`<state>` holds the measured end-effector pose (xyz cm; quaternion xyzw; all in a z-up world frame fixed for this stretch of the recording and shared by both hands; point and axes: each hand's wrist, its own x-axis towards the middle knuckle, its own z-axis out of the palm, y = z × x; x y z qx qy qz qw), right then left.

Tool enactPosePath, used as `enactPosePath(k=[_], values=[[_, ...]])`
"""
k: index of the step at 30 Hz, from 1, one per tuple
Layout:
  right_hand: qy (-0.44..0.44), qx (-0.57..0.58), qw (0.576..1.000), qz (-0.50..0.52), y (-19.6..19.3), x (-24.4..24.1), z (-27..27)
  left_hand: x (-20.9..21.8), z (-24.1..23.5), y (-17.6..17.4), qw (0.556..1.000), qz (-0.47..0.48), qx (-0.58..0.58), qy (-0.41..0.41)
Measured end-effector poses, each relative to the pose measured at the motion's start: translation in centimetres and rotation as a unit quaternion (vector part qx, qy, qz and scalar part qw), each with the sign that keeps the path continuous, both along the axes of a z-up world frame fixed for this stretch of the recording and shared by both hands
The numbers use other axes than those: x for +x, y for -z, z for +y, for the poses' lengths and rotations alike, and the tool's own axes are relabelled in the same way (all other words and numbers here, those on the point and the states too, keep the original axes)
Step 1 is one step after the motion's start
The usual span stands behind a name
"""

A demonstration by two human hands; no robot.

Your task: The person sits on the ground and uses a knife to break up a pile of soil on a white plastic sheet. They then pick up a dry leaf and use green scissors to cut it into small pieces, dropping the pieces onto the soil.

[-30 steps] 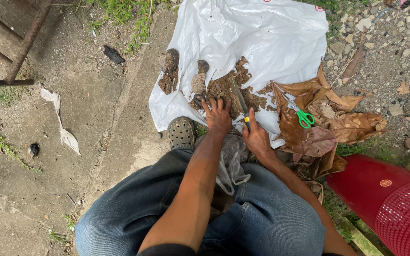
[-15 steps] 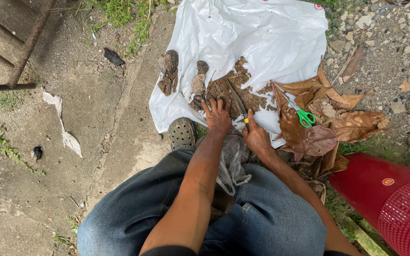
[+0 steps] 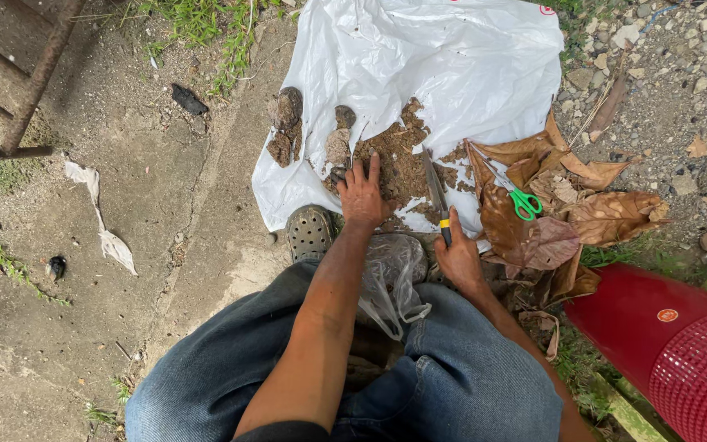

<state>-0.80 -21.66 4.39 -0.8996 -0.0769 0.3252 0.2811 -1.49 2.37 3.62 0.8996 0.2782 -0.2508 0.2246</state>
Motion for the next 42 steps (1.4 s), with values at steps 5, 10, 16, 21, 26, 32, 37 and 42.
enactPosePath(k=[5,10,16,21,26,32,37,42], values=[[-0.078,0.046,0.995,-0.046,2.7,-1.2,1.8,1.4,-0.1,2.8,0.998,0.019,-0.028,-0.053],[-0.097,0.057,0.993,-0.028,2.5,-0.4,3.1,1.5,-0.1,4.5,0.987,-0.012,-0.089,-0.136],[-0.041,0.026,0.999,-0.006,0.2,0.7,1.7,2.4,0.7,5.7,0.978,-0.084,-0.097,-0.164],[-0.058,0.001,0.998,0.031,1.5,0.7,2.3,3.3,0.0,6.2,0.971,-0.037,-0.133,-0.195],[-0.101,0.050,0.994,-0.002,0.9,1.1,3.8,1.9,1.9,6.2,0.948,-0.135,-0.187,-0.221],[-0.085,0.036,0.996,-0.013,-1.7,0.4,0.8,1.1,2.3,6.0,0.954,-0.209,-0.147,-0.161],[-0.152,-0.025,0.988,0.001,-2.2,0.5,0.9,0.9,1.0,5.3,0.964,-0.225,-0.087,-0.112],[-0.143,-0.032,0.989,0.020,-1.3,0.6,1.4,0.3,1.9,5.5,0.971,-0.158,-0.112,-0.143]])
